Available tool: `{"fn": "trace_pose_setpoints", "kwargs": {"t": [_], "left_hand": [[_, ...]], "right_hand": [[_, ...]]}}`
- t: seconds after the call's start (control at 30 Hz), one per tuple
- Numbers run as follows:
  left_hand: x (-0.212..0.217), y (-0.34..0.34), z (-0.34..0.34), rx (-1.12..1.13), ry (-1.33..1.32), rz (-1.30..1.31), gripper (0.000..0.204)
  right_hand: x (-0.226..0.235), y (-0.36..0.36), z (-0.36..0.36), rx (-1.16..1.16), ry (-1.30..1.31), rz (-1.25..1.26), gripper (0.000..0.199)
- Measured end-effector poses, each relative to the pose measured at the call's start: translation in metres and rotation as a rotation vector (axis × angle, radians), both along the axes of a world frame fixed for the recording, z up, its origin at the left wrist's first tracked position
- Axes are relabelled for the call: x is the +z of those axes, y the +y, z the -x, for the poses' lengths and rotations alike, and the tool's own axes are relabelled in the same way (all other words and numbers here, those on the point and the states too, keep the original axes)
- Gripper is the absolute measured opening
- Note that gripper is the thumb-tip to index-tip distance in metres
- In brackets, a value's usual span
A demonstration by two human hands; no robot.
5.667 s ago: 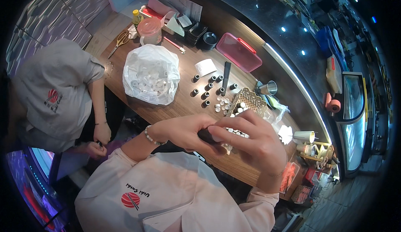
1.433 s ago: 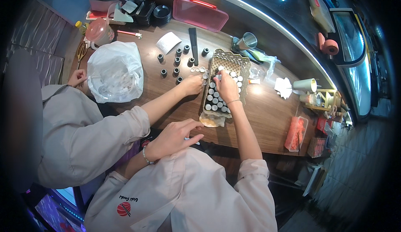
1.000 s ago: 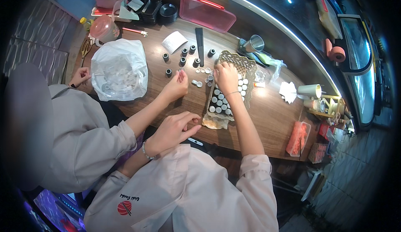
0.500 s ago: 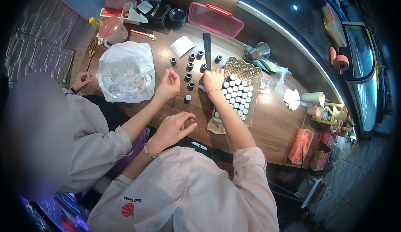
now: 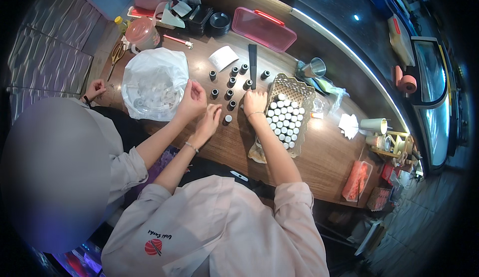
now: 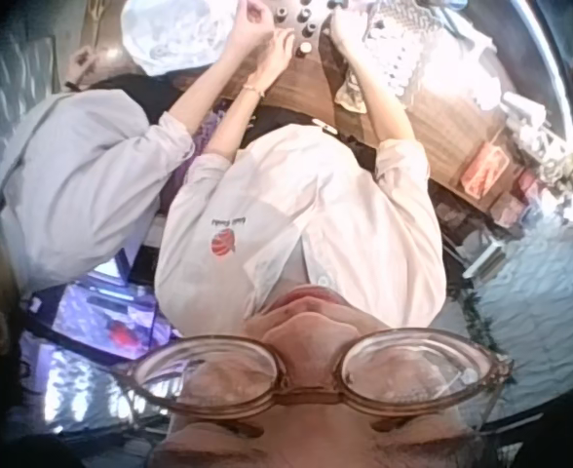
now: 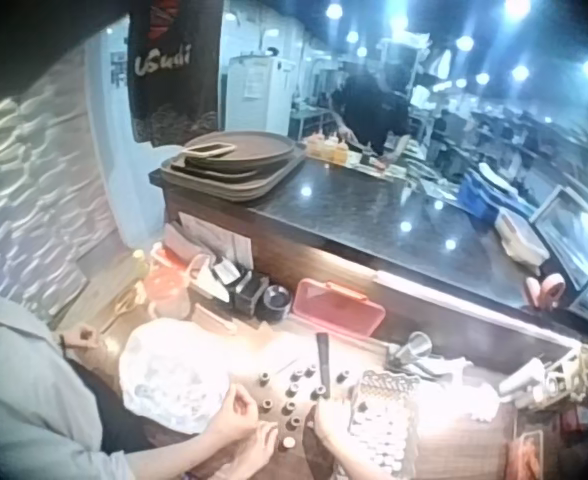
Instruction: The person assembles small cylindrical capsules by hand at a restaurant counter. They repeatedly pick up black and white halves, press them together, and place the finished units into a tray. A coworker assists by handling similar items nearby.
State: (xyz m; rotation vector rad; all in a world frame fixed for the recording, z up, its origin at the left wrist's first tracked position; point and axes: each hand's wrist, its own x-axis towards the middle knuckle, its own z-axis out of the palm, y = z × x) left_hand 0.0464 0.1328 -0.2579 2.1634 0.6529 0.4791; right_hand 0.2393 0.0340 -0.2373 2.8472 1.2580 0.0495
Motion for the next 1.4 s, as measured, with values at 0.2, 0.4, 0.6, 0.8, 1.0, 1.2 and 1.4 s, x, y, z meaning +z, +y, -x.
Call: {"fn": "trace_pose_setpoints", "kwargs": {"t": [0.2, 0.4, 0.6, 0.8, 1.0, 1.2, 1.4], "left_hand": [[-0.018, 0.017, -0.018, -0.130, -0.066, 0.078, 0.035], [-0.030, 0.015, -0.028, -0.153, -0.125, -0.050, 0.044], [-0.007, 0.013, -0.033, -0.168, -0.164, 0.101, 0.049], [0.054, 0.057, 0.002, -0.457, 0.183, -1.004, 0.039], [0.113, 0.075, 0.032, -0.563, 0.540, -2.266, 0.026], [0.105, 0.059, 0.010, -0.603, 0.075, -1.301, 0.034], [0.074, 0.053, -0.014, -0.703, 0.140, -1.090, 0.038]], "right_hand": [[0.011, -0.010, 0.005, -0.064, 0.151, -0.137, 0.015], [0.038, -0.023, 0.015, -0.097, 0.409, -0.450, 0.017], [0.059, -0.018, 0.026, -0.206, 0.643, -0.469, 0.019], [0.031, -0.025, 0.033, -0.171, 0.588, -0.522, 0.022], [0.041, -0.006, 0.037, -0.159, 0.717, -0.483, 0.026], [0.039, -0.011, 0.032, -0.195, 0.749, -0.434, 0.028], [0.014, -0.022, 0.033, -0.239, 0.785, -0.659, 0.025]]}}
